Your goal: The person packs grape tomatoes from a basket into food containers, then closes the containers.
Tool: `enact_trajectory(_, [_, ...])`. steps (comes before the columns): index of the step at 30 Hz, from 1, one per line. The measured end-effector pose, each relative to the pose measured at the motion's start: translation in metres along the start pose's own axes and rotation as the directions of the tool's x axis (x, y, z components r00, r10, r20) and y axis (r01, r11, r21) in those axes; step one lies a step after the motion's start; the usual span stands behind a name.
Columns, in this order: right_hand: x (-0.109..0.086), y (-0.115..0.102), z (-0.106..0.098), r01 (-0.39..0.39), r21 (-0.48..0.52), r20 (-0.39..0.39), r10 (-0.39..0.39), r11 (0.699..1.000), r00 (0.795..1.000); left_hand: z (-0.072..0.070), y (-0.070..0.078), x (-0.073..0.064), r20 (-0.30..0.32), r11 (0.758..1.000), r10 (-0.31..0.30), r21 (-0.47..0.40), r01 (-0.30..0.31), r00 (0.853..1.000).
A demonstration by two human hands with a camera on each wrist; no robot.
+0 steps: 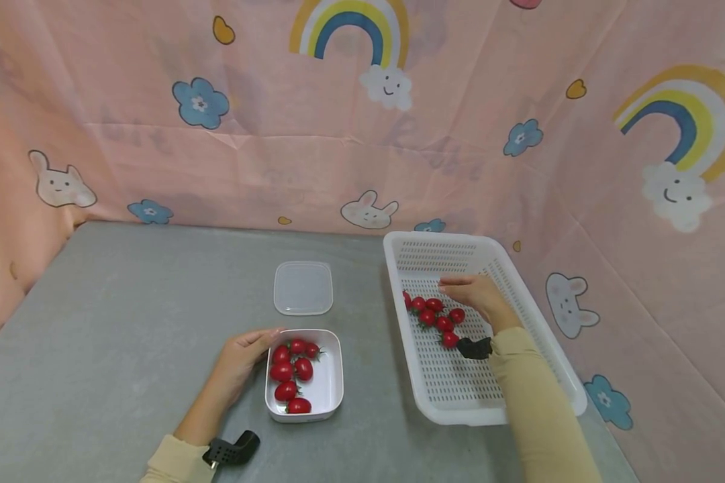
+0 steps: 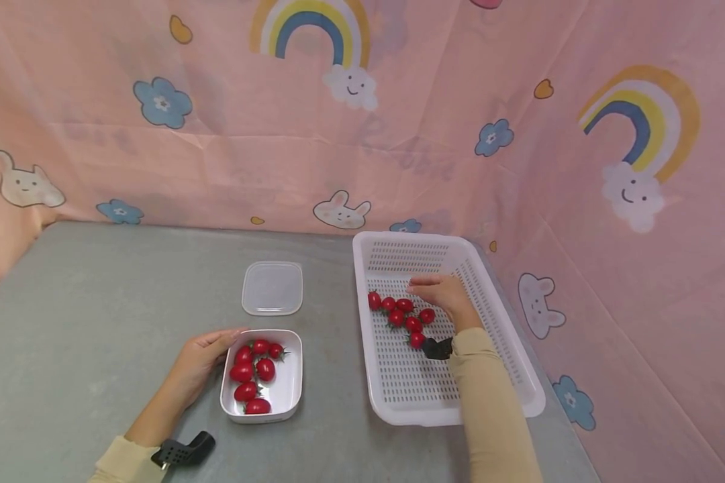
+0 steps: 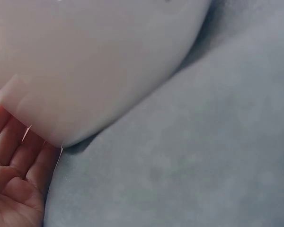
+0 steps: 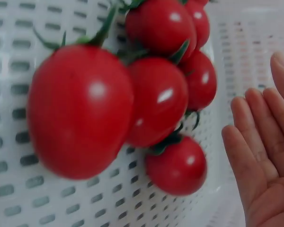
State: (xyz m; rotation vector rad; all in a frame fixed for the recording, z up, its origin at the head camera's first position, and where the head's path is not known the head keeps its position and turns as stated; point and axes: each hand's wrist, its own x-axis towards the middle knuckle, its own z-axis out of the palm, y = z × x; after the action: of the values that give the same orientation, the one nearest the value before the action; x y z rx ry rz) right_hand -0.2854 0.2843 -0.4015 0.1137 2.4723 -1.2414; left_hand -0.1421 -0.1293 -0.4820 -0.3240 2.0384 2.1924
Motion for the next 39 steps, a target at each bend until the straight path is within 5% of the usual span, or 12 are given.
enact_trajectory(12, [0.015,0.020,0.005,-0.120,-0.159,-0.068,0.111,0.980,0.992,0.000,-0.001,0.000,0.021,1.000,0.030,0.006,-0.030,0.999])
enact_trajectory(39, [0.007,0.007,0.008,-0.038,-0.145,-0.041,0.033,0.989,0.999,-0.001,-0.002,0.002,0.043,0.999,0.032,-0.026,-0.031,0.999])
